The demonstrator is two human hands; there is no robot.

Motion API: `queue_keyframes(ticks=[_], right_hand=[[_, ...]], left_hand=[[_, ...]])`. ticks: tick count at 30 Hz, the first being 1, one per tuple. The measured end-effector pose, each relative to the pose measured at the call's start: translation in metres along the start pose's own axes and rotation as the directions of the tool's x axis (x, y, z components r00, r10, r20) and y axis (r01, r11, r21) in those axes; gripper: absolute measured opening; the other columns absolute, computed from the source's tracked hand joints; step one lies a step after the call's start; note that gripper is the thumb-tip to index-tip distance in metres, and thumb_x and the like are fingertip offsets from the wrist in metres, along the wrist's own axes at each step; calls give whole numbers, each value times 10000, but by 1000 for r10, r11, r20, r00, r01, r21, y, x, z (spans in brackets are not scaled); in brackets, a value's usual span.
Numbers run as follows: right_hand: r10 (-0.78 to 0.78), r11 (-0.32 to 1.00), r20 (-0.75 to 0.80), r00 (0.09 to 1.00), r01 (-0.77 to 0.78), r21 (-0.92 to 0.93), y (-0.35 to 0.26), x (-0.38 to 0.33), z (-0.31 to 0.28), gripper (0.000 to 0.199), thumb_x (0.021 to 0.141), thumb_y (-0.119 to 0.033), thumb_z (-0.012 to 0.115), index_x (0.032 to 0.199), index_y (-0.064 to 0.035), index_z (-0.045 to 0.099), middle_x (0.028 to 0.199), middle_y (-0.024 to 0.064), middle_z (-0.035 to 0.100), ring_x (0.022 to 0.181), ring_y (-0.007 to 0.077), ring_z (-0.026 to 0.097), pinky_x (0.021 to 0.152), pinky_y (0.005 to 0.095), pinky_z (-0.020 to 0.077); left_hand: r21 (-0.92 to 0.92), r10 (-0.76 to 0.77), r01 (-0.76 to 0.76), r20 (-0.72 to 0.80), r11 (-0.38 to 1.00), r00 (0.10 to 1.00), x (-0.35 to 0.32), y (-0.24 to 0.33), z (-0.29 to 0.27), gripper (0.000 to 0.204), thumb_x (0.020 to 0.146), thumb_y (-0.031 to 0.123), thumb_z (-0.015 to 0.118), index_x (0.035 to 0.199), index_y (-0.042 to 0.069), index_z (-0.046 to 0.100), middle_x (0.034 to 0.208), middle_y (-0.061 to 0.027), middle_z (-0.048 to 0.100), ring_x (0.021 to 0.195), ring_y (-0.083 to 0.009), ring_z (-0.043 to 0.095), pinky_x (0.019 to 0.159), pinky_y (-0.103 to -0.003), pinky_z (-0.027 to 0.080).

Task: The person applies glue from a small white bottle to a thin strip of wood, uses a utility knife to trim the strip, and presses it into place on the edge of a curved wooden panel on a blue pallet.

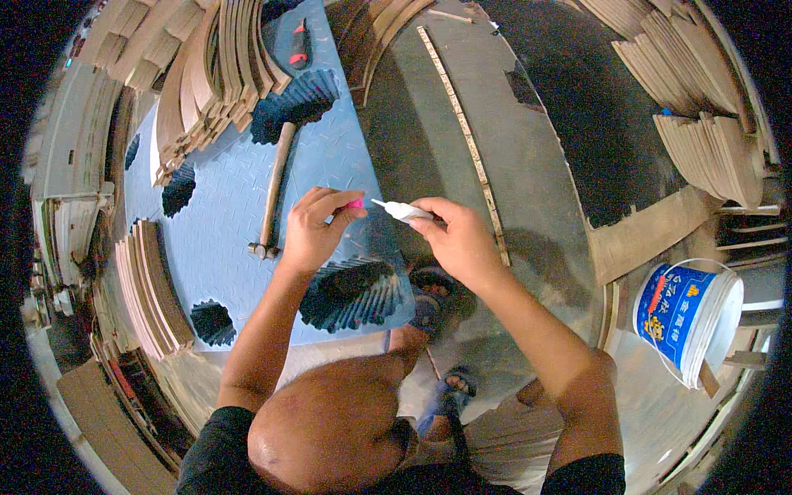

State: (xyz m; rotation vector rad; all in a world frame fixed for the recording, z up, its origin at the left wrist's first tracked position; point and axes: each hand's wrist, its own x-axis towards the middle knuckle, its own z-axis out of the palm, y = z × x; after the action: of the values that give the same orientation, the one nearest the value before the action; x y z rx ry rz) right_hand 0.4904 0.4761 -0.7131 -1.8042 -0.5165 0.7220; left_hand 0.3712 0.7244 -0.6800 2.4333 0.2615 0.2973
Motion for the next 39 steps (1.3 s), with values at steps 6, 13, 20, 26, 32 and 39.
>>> queue_keyframes(ticks=[6, 13, 20, 26, 32, 39], right_hand=[[-21, 1000, -26, 999, 20, -19, -7, 4, -1, 297, 1009, -151, 816, 1263, 0, 785, 1169, 210, 821, 1042, 361, 803, 910, 418, 610], [-140, 988, -22, 990, 138, -73, -19, 4, -5, 241, 1016, -71, 806, 1237, 23, 787, 1132, 134, 823, 952, 197, 763, 851, 331, 590], [-277, 954, -35, 960, 271, -126, -31, 11, -1, 214, 1000, -61, 805, 1199, 15, 789, 1111, 140, 812, 921, 246, 766, 806, 356, 591], [-270, 962, -35, 962, 268, -50, -26, 14, 3, 191, 959, -100, 825, 1129, -14, 808, 1054, 176, 807, 969, 399, 785, 821, 441, 612], [-268, 963, 42, 963, 266, 41, -26, 13, 1, 207, 960, -4, 821, 1164, 26, 806, 1061, 159, 813, 910, 239, 771, 805, 355, 591], [-109, 989, 155, 982, 92, 118, -25, 14, 5, 203, 1017, -71, 798, 1190, 35, 810, 1047, 99, 820, 887, 167, 742, 776, 335, 586]], left_hand=[[-76, 74, -73, 13, 994, 997, 14, 24, -16, 311, 826, 146, 957, 1124, 93, 888, 982, -87, 828, 900, -241, 762, 786, -368, 605], [-58, 112, -110, 36, 992, 993, 20, 29, -16, 304, 816, 137, 963, 1105, 73, 890, 969, -98, 826, 870, -248, 760, 767, -366, 608], [0, 152, -152, 45, 988, 987, 23, 31, -16, 260, 821, 138, 959, 1054, 56, 880, 929, -116, 818, 848, -264, 760, 755, -374, 605], [-18, 134, -133, 122, 991, 983, 22, 34, -23, 218, 829, 128, 956, 1016, 56, 871, 928, -110, 822, 830, -266, 765, 737, -382, 602], [-100, 228, -215, 151, 972, 962, 15, 20, -21, 217, 820, 115, 962, 1007, 60, 865, 916, -117, 818, 823, -268, 767, 735, -382, 599], [-111, 161, -149, 104, 983, 981, 8, 20, -22, 199, 816, 83, 958, 986, 63, 856, 906, -102, 819, 817, -267, 775, 732, -386, 599]])
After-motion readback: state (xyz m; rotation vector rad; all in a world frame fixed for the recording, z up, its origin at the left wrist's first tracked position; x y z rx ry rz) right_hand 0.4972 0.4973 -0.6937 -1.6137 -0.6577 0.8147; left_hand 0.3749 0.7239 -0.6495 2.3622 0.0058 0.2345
